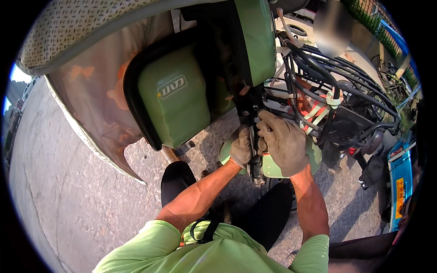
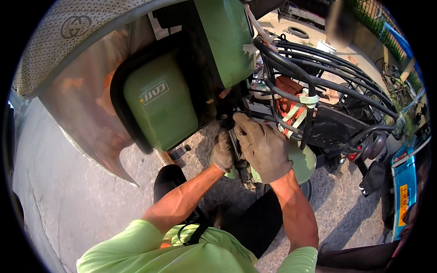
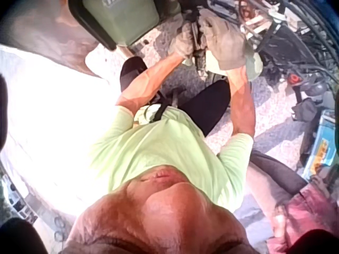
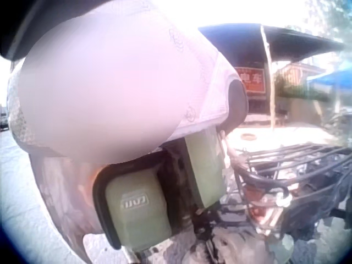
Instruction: The person kneels beside a green scooter and uses a wrench to tighten or adjust a bolt on the front fork assembly. They repeatedly reposition the tool and apply force to the fastener throughout the clip.
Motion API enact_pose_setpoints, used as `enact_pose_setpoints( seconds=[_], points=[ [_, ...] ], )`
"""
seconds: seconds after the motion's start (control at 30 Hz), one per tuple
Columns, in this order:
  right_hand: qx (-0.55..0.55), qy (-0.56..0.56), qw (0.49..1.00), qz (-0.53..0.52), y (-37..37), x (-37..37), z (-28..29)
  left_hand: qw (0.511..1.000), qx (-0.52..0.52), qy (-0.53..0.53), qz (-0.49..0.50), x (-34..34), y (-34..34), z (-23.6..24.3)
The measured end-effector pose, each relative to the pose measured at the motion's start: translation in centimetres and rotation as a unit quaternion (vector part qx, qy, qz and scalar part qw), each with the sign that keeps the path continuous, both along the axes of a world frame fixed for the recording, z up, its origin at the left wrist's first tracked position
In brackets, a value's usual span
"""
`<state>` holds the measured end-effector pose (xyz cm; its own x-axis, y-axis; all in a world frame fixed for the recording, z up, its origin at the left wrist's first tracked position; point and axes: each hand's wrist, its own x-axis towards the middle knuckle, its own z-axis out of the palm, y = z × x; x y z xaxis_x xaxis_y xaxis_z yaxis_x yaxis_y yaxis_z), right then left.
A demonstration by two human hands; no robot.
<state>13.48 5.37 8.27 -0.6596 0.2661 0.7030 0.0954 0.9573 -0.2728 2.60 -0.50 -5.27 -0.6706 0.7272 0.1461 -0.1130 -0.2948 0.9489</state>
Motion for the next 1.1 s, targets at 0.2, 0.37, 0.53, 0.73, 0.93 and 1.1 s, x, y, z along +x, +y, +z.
enact_pose_setpoints(
  seconds=[0.2, 0.37, 0.53, 0.73, 0.93, 1.1],
  points=[
    [-0.119, 0.058, 0.985, -0.107, -1.9, -2.8, 1.0, 0.996, -0.003, 0.064, 0.064, 0.0, 0.6, -0.6],
    [-0.116, 0.074, 0.979, -0.149, -1.8, -4.4, 2.2, 0.99, -0.048, 0.098, 0.091, -0.1, 0.6, -1.1],
    [-0.139, 0.12, 0.972, -0.146, -1.5, -3.3, 1.1, 0.999, -0.023, -0.024, -0.019, 0.2, -1.1, 2.7],
    [-0.232, 0.154, 0.951, -0.132, -2.5, -3.6, 1.2, 1.0, -0.013, -0.027, -0.002, 0.5, -1.7, 3.8],
    [-0.212, 0.159, 0.943, -0.203, -1.8, -4.9, 0.5, 0.998, -0.053, -0.008, 0.01, 0.9, -1.4, 2.8],
    [-0.163, 0.198, 0.947, -0.192, -1.8, -6.8, 1.7, 0.996, -0.04, 0.049, 0.063, 0.6, -0.2, -0.3]
  ],
)
